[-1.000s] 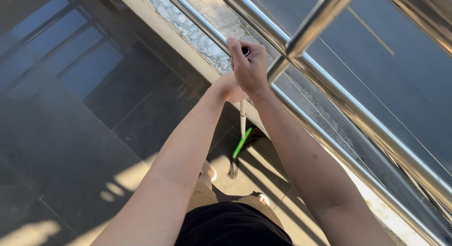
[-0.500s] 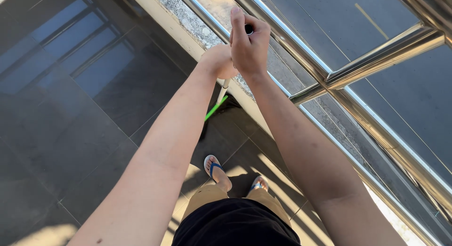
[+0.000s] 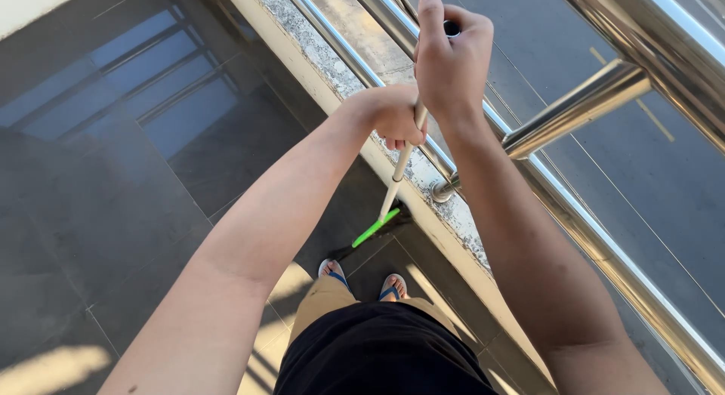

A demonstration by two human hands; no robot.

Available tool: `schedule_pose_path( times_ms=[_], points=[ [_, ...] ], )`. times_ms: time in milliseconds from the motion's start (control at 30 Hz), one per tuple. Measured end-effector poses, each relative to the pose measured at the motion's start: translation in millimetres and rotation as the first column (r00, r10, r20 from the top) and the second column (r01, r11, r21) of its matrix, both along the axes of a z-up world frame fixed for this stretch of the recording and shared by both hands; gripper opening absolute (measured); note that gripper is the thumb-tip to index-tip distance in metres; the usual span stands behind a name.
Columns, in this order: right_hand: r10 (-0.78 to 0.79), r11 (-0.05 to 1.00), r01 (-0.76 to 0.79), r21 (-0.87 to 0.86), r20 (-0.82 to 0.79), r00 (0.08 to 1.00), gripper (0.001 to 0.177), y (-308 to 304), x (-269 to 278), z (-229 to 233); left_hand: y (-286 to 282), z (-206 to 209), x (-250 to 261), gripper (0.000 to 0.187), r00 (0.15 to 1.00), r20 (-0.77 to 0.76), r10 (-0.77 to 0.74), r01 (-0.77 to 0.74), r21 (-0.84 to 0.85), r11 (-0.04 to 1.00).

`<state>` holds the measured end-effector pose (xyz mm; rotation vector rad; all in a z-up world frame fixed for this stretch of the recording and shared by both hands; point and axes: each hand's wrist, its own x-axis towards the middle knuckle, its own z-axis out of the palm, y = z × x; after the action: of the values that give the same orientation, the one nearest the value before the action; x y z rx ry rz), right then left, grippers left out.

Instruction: Sweeping the floor of a balcony using a broom and a dustpan.

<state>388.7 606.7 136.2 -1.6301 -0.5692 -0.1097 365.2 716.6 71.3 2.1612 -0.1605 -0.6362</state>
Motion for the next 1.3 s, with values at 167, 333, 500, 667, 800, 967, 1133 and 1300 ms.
schedule_pose_path(
  times_ms=[167, 333, 500, 667, 800, 967, 1133, 1300],
  points=[
    [-0.106, 0.993, 0.104, -0.055, -0.038, 0.994, 0.053, -26.4, 3.2, -32.5, -36.1, -43.1, 7.1, 0.012, 0.993, -0.113, -0.036, 0.034, -0.023, 0.999],
    [-0.164, 0.979, 0.134, -0.151, -0.204, 0.965, 0.056, -27.3, 11.6, -70.1, -36.5, -109.3, 14.4, 0.013, 0.996, -0.083, -0.033, 0.023, -0.115, 0.993],
    [0.028, 0.999, -0.012, 0.044, -0.385, 0.922, 0.049, 5.0, 16.7, -87.0, -3.1, -134.5, 24.0, 0.013, 0.991, 0.133, -0.022, 0.006, 0.119, 0.993],
    [0.018, 0.992, 0.019, 0.123, -0.292, 0.956, 0.047, 53.9, 29.3, -91.2, 45.6, -117.1, 36.0, 0.014, 0.976, 0.218, -0.025, -0.028, 0.237, 0.971],
    [-0.021, 0.99, 0.045, 0.132, -0.178, 0.984, 0.052, 79.9, 34.9, -86.3, 74.0, -95.3, 48.5, 0.018, 0.967, 0.249, -0.045, -0.034, 0.304, 0.952],
    [-0.094, 0.992, 0.108, 0.064, -0.185, 0.978, 0.055, 74.1, 33.3, -54.3, 84.2, -72.7, 57.1, 0.015, 0.935, 0.313, -0.167, 0.076, 0.284, 0.956],
    [-0.224, 0.973, 0.229, 0.023, -0.131, 0.966, 0.055, 54.7, 24.3, -15.6, 60.8, -36.2, 63.4, 0.016, 0.883, 0.292, -0.368, 0.304, 0.24, 0.922],
    [-0.236, 0.972, 0.235, -0.027, -0.2, 0.951, 0.055, 47.4, 12.2, -0.9, 54.1, -7.6, 51.1, 0.015, 0.916, 0.104, -0.388, 0.381, 0.085, 0.921]
  ],
)
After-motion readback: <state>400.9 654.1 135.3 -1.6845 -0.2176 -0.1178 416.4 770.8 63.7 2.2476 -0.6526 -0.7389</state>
